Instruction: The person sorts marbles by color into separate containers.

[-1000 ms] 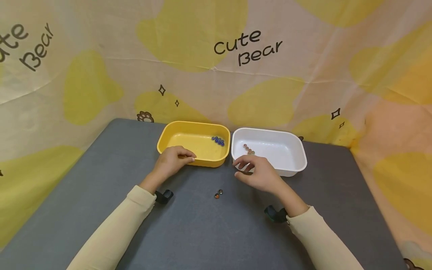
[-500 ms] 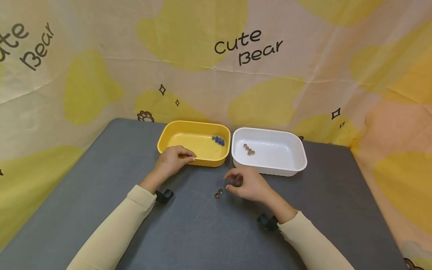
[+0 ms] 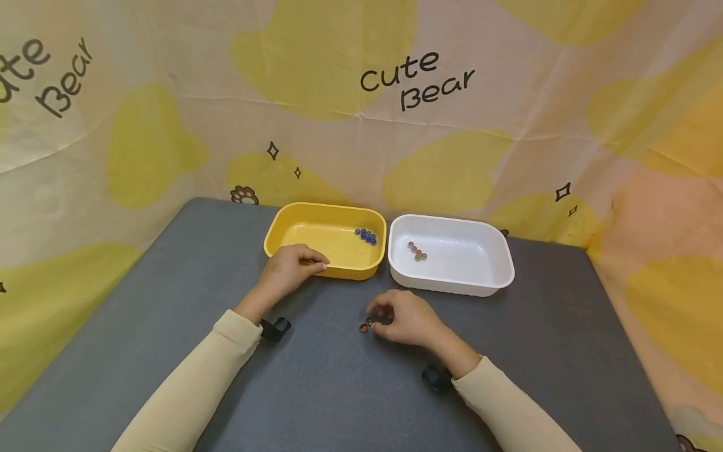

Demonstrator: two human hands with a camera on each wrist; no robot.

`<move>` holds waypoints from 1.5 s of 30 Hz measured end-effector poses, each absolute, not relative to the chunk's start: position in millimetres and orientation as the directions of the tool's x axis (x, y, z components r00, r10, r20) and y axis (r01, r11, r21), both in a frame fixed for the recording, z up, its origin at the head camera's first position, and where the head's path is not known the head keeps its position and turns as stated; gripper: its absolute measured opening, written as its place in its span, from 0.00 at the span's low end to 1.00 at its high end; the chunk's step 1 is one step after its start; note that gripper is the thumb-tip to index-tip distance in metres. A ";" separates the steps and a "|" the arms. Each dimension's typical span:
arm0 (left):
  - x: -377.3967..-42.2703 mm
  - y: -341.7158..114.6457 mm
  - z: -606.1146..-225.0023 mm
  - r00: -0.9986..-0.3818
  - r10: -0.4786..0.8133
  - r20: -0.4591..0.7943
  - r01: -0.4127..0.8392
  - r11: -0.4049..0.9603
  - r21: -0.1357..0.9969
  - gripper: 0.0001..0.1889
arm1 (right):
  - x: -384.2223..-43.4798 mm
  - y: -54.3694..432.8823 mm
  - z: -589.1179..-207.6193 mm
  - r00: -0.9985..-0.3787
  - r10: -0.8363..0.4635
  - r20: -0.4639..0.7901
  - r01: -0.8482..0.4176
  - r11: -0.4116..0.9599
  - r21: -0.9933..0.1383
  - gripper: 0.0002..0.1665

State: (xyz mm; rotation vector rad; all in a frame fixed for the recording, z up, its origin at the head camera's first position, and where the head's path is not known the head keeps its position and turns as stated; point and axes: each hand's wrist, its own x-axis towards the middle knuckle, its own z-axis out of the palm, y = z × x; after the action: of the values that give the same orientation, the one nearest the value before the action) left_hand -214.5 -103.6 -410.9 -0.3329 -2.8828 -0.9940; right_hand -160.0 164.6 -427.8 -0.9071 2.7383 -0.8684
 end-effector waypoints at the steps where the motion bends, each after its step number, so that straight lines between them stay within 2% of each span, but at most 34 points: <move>1: -214.6 -103.6 -411.0 -0.974 0.179 0.139 0.226 0.767 0.601 0.06 | -159.7 163.9 -428.6 -0.813 -0.580 0.053 -0.508 0.662 -0.551 0.12; 18: -214.7 -103.3 -410.5 -0.973 0.183 0.142 0.231 0.764 0.602 0.06 | -164.7 157.6 -439.7 -0.822 -0.565 0.068 -0.525 0.707 -0.474 0.10; 34: -214.0 -102.7 -409.9 -0.974 0.181 0.136 0.227 0.764 0.605 0.06 | -166.5 155.1 -440.1 -0.833 -0.551 0.045 -0.501 0.718 -0.483 0.07; 45: -214.3 -103.0 -410.0 -0.974 0.181 0.136 0.226 0.766 0.601 0.06 | -165.8 160.5 -436.0 -0.845 -0.530 0.074 -0.487 0.705 -0.516 0.07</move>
State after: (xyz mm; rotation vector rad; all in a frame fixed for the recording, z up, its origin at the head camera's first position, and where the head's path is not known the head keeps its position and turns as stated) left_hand -214.3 -103.0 -410.0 -0.3329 -2.8859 -0.9962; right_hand -165.8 160.5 -436.0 -0.8442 2.8262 -0.8203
